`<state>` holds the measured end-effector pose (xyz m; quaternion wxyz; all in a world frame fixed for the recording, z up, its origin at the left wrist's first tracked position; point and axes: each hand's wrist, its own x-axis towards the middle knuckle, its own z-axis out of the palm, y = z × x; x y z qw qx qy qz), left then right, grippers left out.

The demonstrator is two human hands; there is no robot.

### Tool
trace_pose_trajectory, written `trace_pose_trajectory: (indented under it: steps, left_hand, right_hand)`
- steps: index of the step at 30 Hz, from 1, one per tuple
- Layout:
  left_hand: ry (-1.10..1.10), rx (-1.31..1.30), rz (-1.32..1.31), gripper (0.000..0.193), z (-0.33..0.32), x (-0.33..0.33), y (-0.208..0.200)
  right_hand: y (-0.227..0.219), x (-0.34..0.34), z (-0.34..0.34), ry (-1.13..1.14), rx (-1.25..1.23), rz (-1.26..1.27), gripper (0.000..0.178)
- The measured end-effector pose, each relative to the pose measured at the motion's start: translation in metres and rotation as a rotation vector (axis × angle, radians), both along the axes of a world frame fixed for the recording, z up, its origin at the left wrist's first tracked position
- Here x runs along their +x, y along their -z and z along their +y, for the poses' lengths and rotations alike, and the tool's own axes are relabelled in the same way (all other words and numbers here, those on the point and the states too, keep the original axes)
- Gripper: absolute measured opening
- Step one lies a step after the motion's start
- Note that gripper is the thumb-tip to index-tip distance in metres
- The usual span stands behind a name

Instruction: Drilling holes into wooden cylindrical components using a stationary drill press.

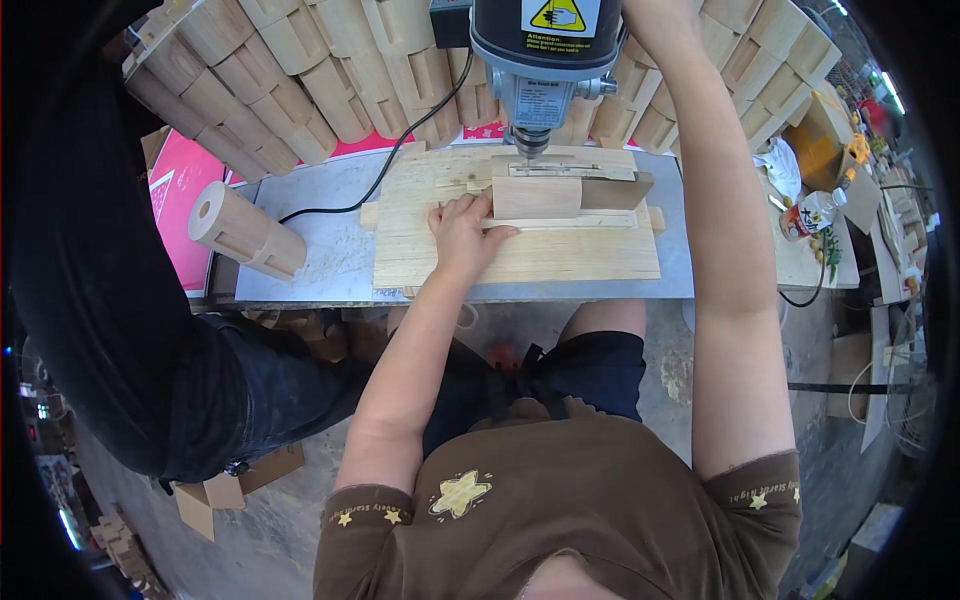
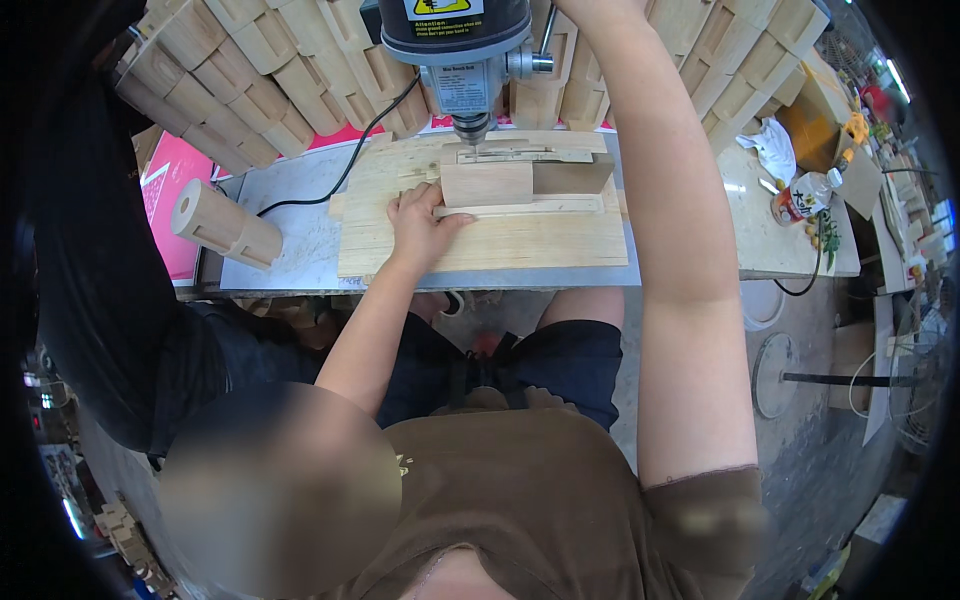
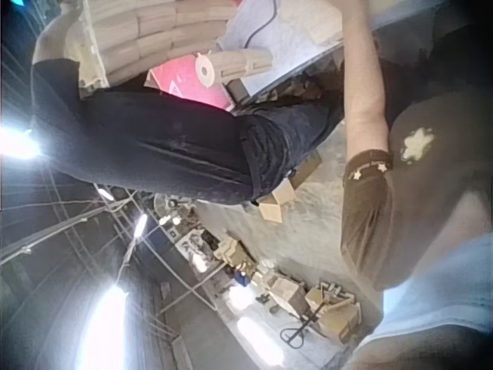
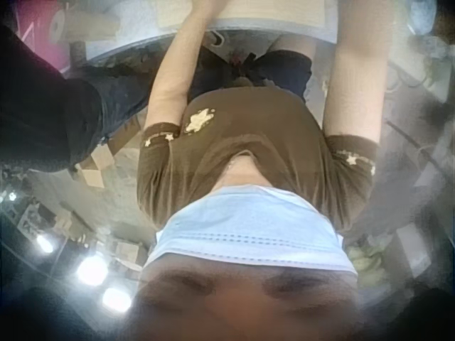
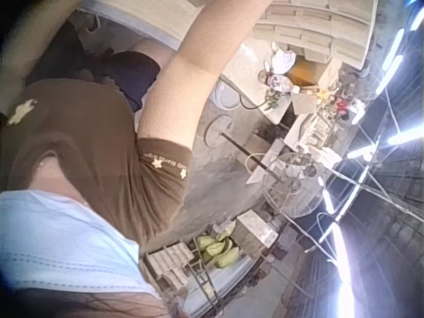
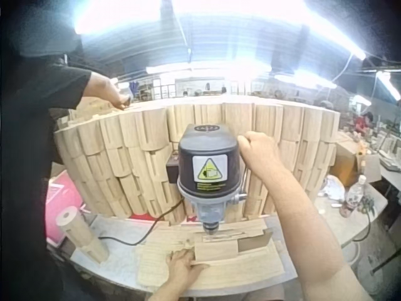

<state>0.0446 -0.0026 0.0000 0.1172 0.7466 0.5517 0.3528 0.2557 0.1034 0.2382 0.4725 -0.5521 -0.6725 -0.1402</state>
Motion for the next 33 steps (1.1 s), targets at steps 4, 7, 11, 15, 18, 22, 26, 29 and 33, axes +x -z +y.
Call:
trace_pose_trajectory:
  steps: [4,7,11,15,18,22,26,29,33]
  left_hand:
    - [-0.006,-0.008,0.008,0.053,-0.001,0.000,-0.001]
    - [-0.008,-0.042,0.020,0.053,-0.002,-0.001,-0.003]
    - [-0.016,-0.010,-0.005,0.048,-0.004,0.000,-0.001]
    - [-0.005,-0.021,0.014,0.055,-0.002,0.003,-0.004]
    - [0.001,0.007,-0.019,0.057,0.001,0.002,0.001]
    - [-0.094,0.119,-0.012,0.048,0.001,-0.001,0.002]
    - [-0.070,0.145,-0.065,0.037,0.001,-0.007,0.010]
    - [-0.086,0.205,-0.146,0.032,0.010,-0.001,0.026]
    - [-0.044,0.115,-0.062,0.040,0.015,0.015,0.029]
  right_hand:
    - [-0.002,0.000,-0.027,-0.126,0.029,0.044,0.031]
    - [0.003,-0.003,-0.068,-0.124,0.012,0.066,0.030]
    - [0.038,-0.005,-0.115,-0.190,0.012,0.104,0.023]
    - [0.083,-0.007,-0.135,-0.270,0.005,0.207,0.010]
    - [0.120,-0.011,-0.131,-0.283,0.086,0.232,0.005]
    - [0.162,-0.015,-0.111,-0.381,0.190,0.244,0.008]
    - [0.193,-0.009,-0.101,-0.396,0.080,0.279,0.012]
    - [0.211,0.015,-0.089,-0.306,0.070,0.181,0.019]
    - [0.168,0.072,-0.071,-0.302,0.265,0.082,0.020]
